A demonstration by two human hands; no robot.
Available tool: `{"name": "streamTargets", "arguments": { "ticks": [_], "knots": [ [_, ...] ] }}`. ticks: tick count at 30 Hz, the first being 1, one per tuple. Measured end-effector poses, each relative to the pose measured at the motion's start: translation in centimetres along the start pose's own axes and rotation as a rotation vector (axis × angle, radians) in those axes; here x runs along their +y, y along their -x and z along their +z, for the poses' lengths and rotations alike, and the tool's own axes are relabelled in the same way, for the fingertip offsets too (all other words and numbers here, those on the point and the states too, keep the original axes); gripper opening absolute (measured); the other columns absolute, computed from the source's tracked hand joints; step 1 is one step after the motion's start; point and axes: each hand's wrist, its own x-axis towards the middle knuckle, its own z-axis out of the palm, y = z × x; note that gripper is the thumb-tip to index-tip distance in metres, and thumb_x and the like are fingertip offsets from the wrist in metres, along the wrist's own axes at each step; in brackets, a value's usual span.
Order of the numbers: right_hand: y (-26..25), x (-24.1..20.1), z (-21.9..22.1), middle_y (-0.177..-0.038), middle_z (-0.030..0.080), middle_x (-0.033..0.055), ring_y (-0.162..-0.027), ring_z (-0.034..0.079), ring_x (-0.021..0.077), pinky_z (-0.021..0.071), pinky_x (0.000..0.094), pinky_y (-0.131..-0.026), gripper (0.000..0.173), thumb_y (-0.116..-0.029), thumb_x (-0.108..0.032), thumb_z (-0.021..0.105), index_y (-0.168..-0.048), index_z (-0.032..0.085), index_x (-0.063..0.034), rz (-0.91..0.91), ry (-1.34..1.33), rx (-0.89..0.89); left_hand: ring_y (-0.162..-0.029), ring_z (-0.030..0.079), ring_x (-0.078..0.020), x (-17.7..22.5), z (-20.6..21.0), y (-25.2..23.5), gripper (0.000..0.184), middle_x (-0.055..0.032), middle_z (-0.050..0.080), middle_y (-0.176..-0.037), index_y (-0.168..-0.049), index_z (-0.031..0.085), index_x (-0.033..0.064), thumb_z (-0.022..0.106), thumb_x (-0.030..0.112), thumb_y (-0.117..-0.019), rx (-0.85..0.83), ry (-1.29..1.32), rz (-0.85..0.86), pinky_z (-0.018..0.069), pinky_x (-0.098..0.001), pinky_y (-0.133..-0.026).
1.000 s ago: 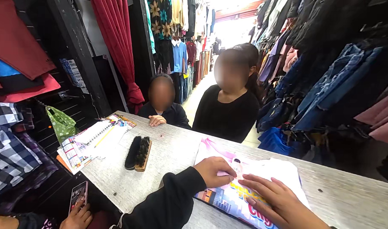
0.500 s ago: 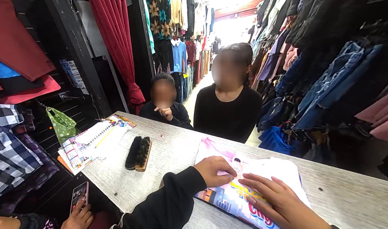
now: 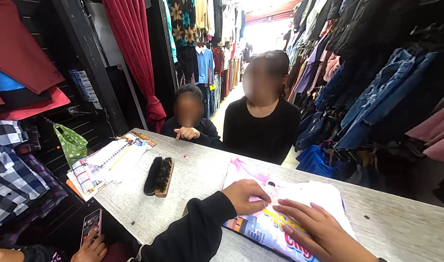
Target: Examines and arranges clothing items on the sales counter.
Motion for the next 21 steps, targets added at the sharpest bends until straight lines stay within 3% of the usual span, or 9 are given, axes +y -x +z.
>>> {"name": "streamTargets", "arguments": {
  "ticks": [10, 21],
  "knots": [
    [-0.03, -0.19, -0.12, -0.138, 0.063, 0.0163, -0.129, 0.059, 0.0392, 0.0318, 0.0761, -0.106, 0.051, -0.1036, -0.051, 0.045, -0.131, 0.069, -0.0155, 0.006, -0.019, 0.004, -0.114, 0.064, -0.0306, -0.15, 0.06, 0.02, 0.025, -0.0235, 0.070, -0.114, -0.111, 0.074, -0.0055, 0.060, 0.011, -0.0991, 0.000, -0.003, 0.009, 0.0484, -0.0412, -0.103],
    [0.16, 0.45, 0.59, -0.136, 0.065, 0.0125, -0.128, 0.061, 0.0353, 0.0348, 0.0741, -0.105, 0.056, -0.1029, -0.059, 0.039, -0.130, 0.069, -0.0205, -0.009, 0.010, 0.051, -0.113, 0.064, -0.0299, -0.09, 0.03, -0.01, 0.025, -0.0233, 0.069, -0.113, -0.110, 0.074, -0.0053, 0.060, 0.011, -0.0990, 0.001, -0.013, 0.006, 0.0490, -0.0403, -0.101]
  ]
}}
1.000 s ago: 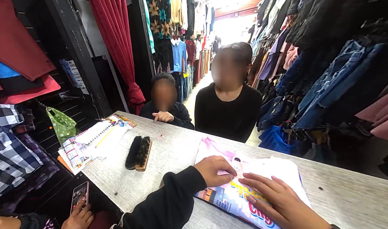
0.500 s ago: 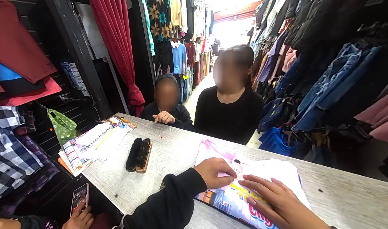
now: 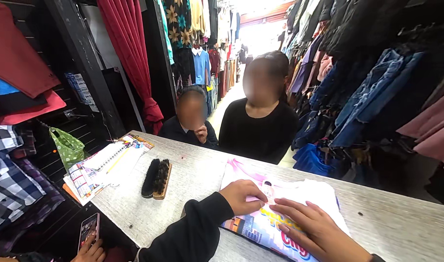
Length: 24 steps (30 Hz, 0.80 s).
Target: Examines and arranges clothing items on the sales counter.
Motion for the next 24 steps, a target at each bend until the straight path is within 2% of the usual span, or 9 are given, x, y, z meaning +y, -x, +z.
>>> {"name": "streamTargets", "arguments": {
  "ticks": [10, 24],
  "knots": [
    [0.02, 0.02, 0.21, -0.135, 0.066, 0.0122, -0.126, 0.063, 0.0353, 0.0358, 0.0746, -0.104, 0.056, -0.1030, -0.058, 0.039, -0.129, 0.070, -0.0200, 0.000, 0.005, 0.027, -0.116, 0.064, -0.0309, 0.16, -0.14, 0.00, 0.025, -0.0236, 0.069, -0.115, -0.112, 0.074, -0.0054, 0.060, 0.011, -0.0992, -0.013, 0.000, -0.017, 0.0481, -0.0424, -0.104],
    [-0.04, -0.09, 0.33, -0.135, 0.066, 0.0107, -0.125, 0.063, 0.0334, 0.0365, 0.0734, -0.104, 0.056, -0.1024, -0.059, 0.039, -0.128, 0.070, -0.0210, -0.005, 0.010, 0.042, -0.115, 0.064, -0.0282, -0.39, -0.27, 0.00, 0.026, -0.0230, 0.069, -0.116, -0.112, 0.074, -0.0054, 0.061, 0.013, -0.0993, -0.021, 0.042, -0.011, 0.0495, -0.0397, -0.102]
  ]
}}
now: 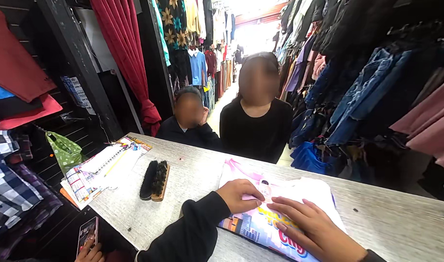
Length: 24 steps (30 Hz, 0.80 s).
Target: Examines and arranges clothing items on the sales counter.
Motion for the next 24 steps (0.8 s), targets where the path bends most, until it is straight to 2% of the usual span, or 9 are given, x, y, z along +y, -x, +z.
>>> {"name": "streamTargets", "arguments": {
  "ticks": [6, 10, 14, 17, 20, 24],
  "knots": [
    [0.0, 0.0, 0.1, -0.134, 0.067, 0.0104, -0.125, 0.063, 0.0332, 0.0365, 0.0735, -0.104, 0.057, -0.1022, -0.060, 0.038, -0.127, 0.071, -0.0212, 0.004, -0.001, 0.013, -0.115, 0.064, -0.0247, -0.6, -0.7, 0.0, 0.026, -0.0216, 0.068, -0.118, -0.114, 0.074, -0.0043, 0.063, 0.013, -0.0987, 0.017, 0.056, -0.025, 0.0501, -0.0367, -0.102],
    [0.0, 0.0, 0.0, -0.134, 0.067, 0.0109, -0.124, 0.064, 0.0340, 0.0367, 0.0740, -0.104, 0.056, -0.1025, -0.059, 0.038, -0.128, 0.071, -0.0211, -0.002, 0.001, -0.005, -0.116, 0.063, -0.0246, -1.6, -1.8, 0.2, 0.025, -0.0207, 0.067, -0.122, -0.116, 0.073, -0.0033, 0.063, 0.012, -0.0987, 0.092, 0.014, -0.163, 0.0502, -0.0371, -0.103],
    [-0.2, -0.3, -0.6, -0.135, 0.066, 0.0137, -0.126, 0.062, 0.0377, 0.0351, 0.0756, -0.104, 0.053, -0.1029, -0.054, 0.043, -0.128, 0.071, -0.0176, 0.009, -0.013, -0.043, -0.114, 0.066, -0.0259, -3.3, -3.9, 1.0, 0.025, -0.0203, 0.067, -0.125, -0.119, 0.072, -0.0017, 0.061, 0.011, -0.1003, 0.269, 0.000, -0.399, 0.0536, -0.0399, -0.100],
    [0.0, -0.1, -0.5, -0.136, 0.066, 0.0139, -0.127, 0.062, 0.0375, 0.0340, 0.0753, -0.105, 0.053, -0.1030, -0.055, 0.043, -0.129, 0.070, -0.0171, 0.012, -0.023, -0.053, -0.118, 0.065, -0.0278, -5.6, -6.1, 2.6, 0.024, -0.0187, 0.067, -0.127, -0.120, 0.072, 0.0006, 0.059, 0.011, -0.1018, 0.441, 0.019, -0.615, 0.0505, -0.0439, -0.105],
    [-0.3, -0.8, -1.6, -0.140, 0.062, 0.0189, -0.131, 0.057, 0.0419, 0.0292, 0.0762, -0.108, 0.050, -0.1042, -0.049, 0.048, -0.133, 0.067, -0.0126, 0.037, -0.067, -0.143, -0.116, 0.067, -0.0268, -6.8, -8.3, 4.8, 0.022, -0.0173, 0.071, -0.122, -0.118, 0.072, 0.0009, 0.059, 0.010, -0.1027, 0.591, 0.049, -0.695, 0.0486, -0.0459, -0.106],
    [-0.4, -1.1, -2.1, -0.141, 0.061, 0.0211, -0.132, 0.056, 0.0432, 0.0278, 0.0756, -0.110, 0.047, -0.1045, -0.043, 0.052, -0.134, 0.067, -0.0105, 0.047, -0.094, -0.167, -0.115, 0.067, -0.0261, -7.0, -9.6, 7.0, 0.021, -0.0165, 0.071, -0.121, -0.117, 0.072, 0.0006, 0.059, 0.009, -0.1026, 0.686, 0.086, -0.741, 0.0486, -0.0449, -0.106]
  ]
}}
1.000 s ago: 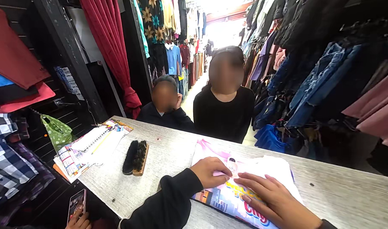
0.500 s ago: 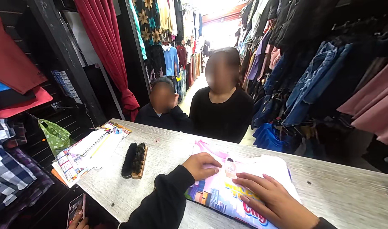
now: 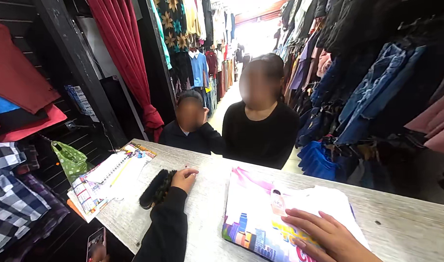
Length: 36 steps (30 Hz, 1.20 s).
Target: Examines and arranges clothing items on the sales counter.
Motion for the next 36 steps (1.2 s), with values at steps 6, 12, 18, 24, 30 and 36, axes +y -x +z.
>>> {"name": "streamTargets", "arguments": {
  "ticks": [6, 12, 18, 24, 30, 36],
  "knots": [
    [0.2, 0.2, 0.2, -0.141, 0.060, 0.0209, -0.132, 0.056, 0.0428, 0.0279, 0.0751, -0.110, 0.047, -0.1047, -0.044, 0.052, -0.135, 0.066, -0.0112, -0.003, -0.004, 0.006, -0.116, 0.066, -0.0274, -1.0, -1.3, 0.0, 0.020, -0.0177, 0.071, -0.122, -0.117, 0.072, -0.0012, 0.060, 0.005, -0.1015, 0.122, 0.027, -0.046, 0.0481, -0.0447, -0.106],
    [0.4, 1.0, 0.7, -0.141, 0.062, 0.0163, -0.132, 0.057, 0.0378, 0.0298, 0.0732, -0.110, 0.049, -0.1043, -0.048, 0.047, -0.134, 0.067, -0.0151, -0.020, 0.019, 0.045, -0.114, 0.067, -0.0264, -0.7, -0.6, 0.7, 0.021, -0.0164, 0.070, -0.123, -0.117, 0.073, 0.0018, 0.061, 0.009, -0.1018, 0.036, -0.083, -0.008, 0.0489, -0.0453, -0.105],
    [0.3, 2.0, 2.2, -0.132, 0.069, 0.0076, -0.126, 0.063, 0.0284, 0.0373, 0.0696, -0.107, 0.054, -0.1016, -0.059, 0.040, -0.125, 0.072, -0.0218, -0.054, 0.087, 0.191, -0.110, 0.067, -0.0272, 0.0, 1.3, 1.6, 0.021, -0.0179, 0.070, -0.120, -0.115, 0.073, 0.0011, 0.060, 0.008, -0.1011, -0.116, -0.116, 0.073, 0.0506, -0.0457, -0.101],
    [0.0, 1.5, 2.4, -0.130, 0.070, 0.0075, -0.124, 0.064, 0.0296, 0.0385, 0.0711, -0.104, 0.056, -0.1005, -0.058, 0.040, -0.122, 0.074, -0.0197, -0.050, 0.099, 0.221, -0.102, 0.068, -0.0242, 1.1, 2.9, 4.0, 0.019, -0.0174, 0.069, -0.116, -0.112, 0.075, 0.0009, 0.061, 0.006, -0.0999, -0.208, -0.083, 0.164, 0.0534, -0.0418, -0.095],
    [-0.3, 1.1, 2.1, -0.129, 0.070, 0.0074, -0.122, 0.065, 0.0309, 0.0393, 0.0728, -0.103, 0.056, -0.1004, -0.057, 0.039, -0.121, 0.074, -0.0188, -0.048, 0.109, 0.204, -0.107, 0.069, -0.0245, 4.8, 5.3, 6.5, 0.022, -0.0189, 0.069, -0.119, -0.113, 0.074, -0.0025, 0.060, 0.007, -0.0987, -0.291, -0.014, 0.452, 0.0568, -0.0399, -0.091],
    [-0.7, 1.2, 1.5, -0.152, 0.047, 0.0255, -0.141, 0.046, 0.0430, 0.0379, 0.0676, -0.108, 0.068, -0.1000, -0.060, 0.043, -0.144, 0.057, -0.0100, -0.062, 0.135, 0.481, -0.140, 0.050, -0.0329, 9.6, 10.0, 6.3, 0.045, -0.0215, 0.054, -0.148, -0.137, 0.062, -0.0008, 0.068, 0.021, -0.0975, -0.556, -0.290, 0.838, 0.0399, -0.0529, -0.116]
  ]
}}
